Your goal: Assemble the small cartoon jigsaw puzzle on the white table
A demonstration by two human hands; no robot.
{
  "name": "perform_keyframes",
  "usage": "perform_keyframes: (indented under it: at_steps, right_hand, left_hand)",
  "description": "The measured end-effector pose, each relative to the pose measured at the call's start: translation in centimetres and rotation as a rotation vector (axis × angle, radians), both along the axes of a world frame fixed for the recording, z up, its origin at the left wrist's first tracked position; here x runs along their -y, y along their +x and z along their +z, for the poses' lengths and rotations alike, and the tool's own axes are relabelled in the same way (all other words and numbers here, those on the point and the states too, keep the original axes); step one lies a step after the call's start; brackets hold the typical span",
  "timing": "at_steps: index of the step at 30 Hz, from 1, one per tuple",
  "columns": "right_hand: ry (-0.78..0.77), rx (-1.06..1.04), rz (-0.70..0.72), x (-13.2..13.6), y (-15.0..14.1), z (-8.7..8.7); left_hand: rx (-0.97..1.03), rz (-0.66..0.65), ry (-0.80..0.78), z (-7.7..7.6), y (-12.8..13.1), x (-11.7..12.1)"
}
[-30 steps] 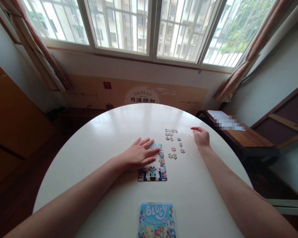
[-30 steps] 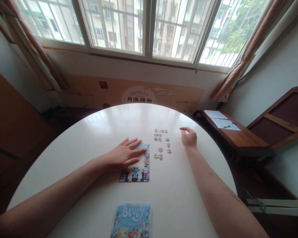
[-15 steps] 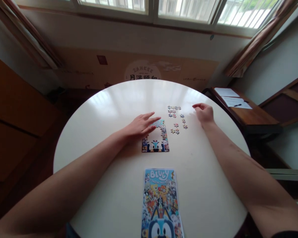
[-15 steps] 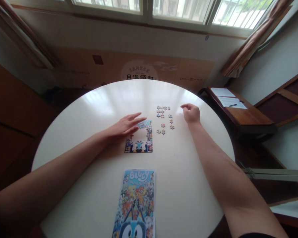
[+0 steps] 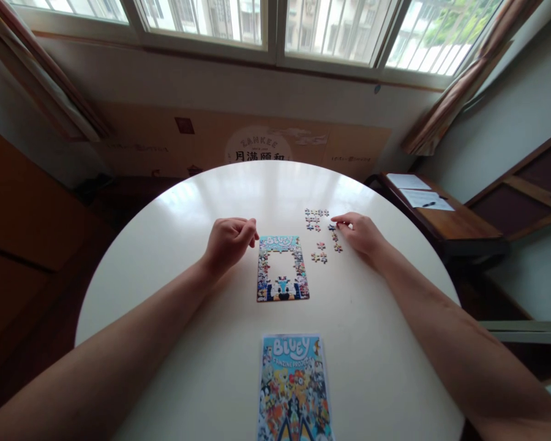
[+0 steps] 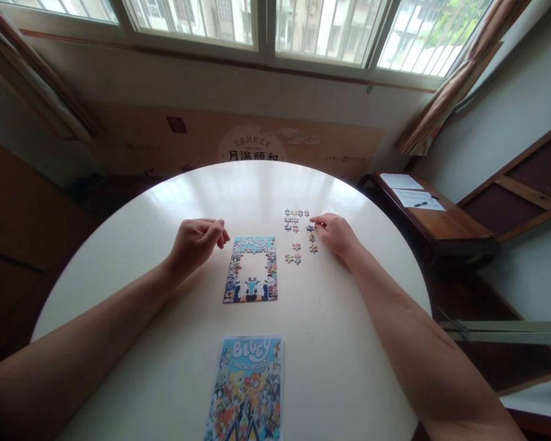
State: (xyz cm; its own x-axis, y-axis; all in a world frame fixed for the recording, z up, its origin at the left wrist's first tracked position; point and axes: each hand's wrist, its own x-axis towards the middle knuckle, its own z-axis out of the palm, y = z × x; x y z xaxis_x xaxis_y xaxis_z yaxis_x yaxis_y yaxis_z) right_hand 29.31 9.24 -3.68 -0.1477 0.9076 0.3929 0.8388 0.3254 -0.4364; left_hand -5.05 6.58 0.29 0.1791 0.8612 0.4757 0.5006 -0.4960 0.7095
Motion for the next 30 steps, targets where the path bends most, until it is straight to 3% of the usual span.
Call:
perform_keyframes:
  at_steps: [9,13,22,30]
  right_hand:
    - [-0.026,0.062,-0.05,0.3,-0.8,0.3]
    - [-0.15,0.051,-0.139,0.2,-1.0,0.7]
    - [-0.402,-0.164,-0.145,-0.7,-0.4,1.2]
    - [-0.441,-0.358,-0.147,-0.6,-0.9,1.4]
  left_hand:
    - [-0.008,0.024,0.022,0.3,-0.2,0.0]
    - [0.01,0.058,0.037,-0.1,-0.2,-0.1]
    - [0.037,0.011,0.024,0.0,0.1,0.2]
    - [0.002,-0.015,0.035,0.0,0.2,0.2]
